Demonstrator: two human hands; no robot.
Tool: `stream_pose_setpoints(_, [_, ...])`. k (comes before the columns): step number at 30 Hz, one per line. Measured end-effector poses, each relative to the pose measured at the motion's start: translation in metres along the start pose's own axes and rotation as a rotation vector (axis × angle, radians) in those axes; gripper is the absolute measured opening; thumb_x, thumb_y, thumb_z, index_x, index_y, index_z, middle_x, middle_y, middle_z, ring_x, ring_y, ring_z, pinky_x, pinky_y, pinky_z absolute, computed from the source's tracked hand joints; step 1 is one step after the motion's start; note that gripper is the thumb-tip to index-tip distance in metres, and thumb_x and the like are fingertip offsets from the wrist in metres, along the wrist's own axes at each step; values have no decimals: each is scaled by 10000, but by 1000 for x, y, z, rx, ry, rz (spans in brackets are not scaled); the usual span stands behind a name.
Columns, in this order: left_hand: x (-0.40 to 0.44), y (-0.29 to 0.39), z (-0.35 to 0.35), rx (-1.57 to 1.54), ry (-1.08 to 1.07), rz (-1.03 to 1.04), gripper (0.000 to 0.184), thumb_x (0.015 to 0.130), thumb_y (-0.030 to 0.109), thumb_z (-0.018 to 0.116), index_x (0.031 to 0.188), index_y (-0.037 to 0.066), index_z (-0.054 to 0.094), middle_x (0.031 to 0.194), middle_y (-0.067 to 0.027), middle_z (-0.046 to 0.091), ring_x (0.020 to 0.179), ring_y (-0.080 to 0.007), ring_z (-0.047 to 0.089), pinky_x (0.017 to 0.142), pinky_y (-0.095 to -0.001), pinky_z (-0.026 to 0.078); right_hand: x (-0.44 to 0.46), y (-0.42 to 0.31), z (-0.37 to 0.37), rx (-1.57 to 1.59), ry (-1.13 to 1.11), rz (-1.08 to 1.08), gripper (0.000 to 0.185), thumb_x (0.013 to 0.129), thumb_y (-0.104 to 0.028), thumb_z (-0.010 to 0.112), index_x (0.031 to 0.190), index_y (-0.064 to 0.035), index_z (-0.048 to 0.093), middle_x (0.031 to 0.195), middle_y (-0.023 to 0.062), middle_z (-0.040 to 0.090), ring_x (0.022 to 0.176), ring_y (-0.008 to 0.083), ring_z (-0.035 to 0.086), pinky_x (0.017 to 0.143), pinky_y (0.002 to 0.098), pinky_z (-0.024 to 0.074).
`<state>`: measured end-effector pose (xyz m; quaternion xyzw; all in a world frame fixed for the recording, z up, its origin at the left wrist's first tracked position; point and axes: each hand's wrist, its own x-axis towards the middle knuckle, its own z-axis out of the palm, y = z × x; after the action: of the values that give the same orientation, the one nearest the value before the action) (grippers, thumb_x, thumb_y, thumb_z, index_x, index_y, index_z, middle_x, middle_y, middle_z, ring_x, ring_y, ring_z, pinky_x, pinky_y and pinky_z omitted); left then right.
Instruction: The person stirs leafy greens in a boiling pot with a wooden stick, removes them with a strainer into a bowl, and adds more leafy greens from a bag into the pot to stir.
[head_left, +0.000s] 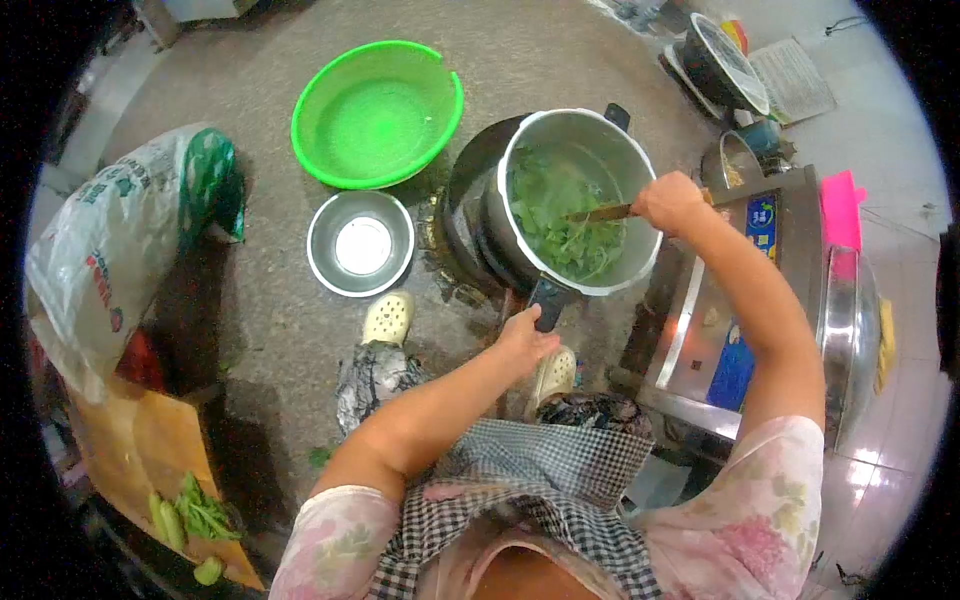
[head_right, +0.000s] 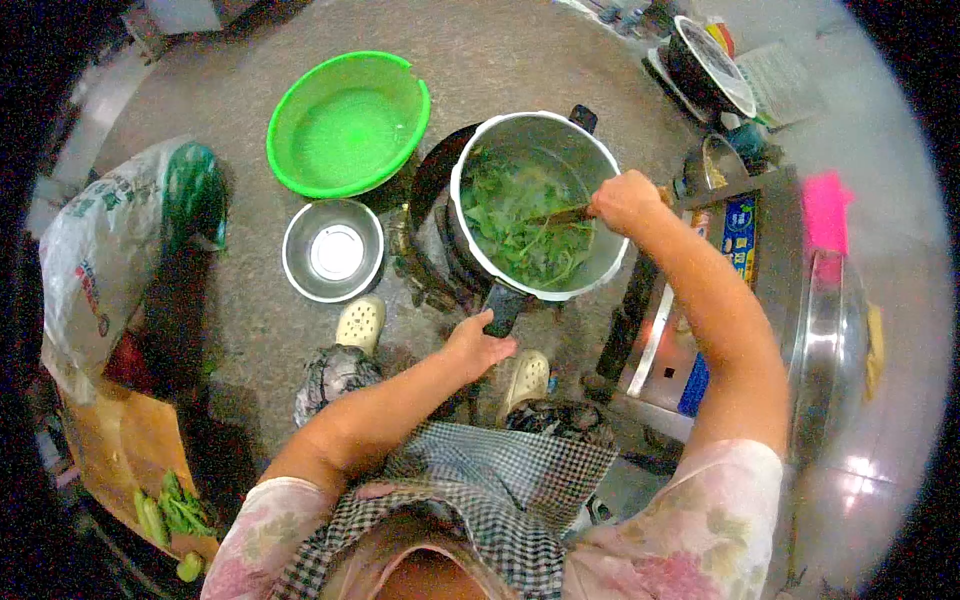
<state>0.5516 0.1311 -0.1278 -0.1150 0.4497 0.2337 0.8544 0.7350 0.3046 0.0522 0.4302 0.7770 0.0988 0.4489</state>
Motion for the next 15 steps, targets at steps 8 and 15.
stream_pose_setpoints(8, [9, -8, -5, 114, -25, 70, 503, 879, 393, 423, 1145, -32, 379, 1071, -271, 480, 985, -369, 511, 826, -422, 457, -77, -17, 12, 152, 17, 119, 310, 833, -334, 487, 748, -89, 655, 714, 107, 638, 675, 270, 631, 593, 389, 494])
stream_pose_setpoints(15, [-2, -6, -5, 211, -34, 48, 591, 863, 435, 437, 1221, -19, 317, 1132, -286, 444, 1007, -389, 492, 861, -456, 431, -164, 27, -42, 16, -125, 199, 172, 763, -188, 535, 876, -106, 635, 754, 115, 639, 695, 254, 634, 584, 387, 501])
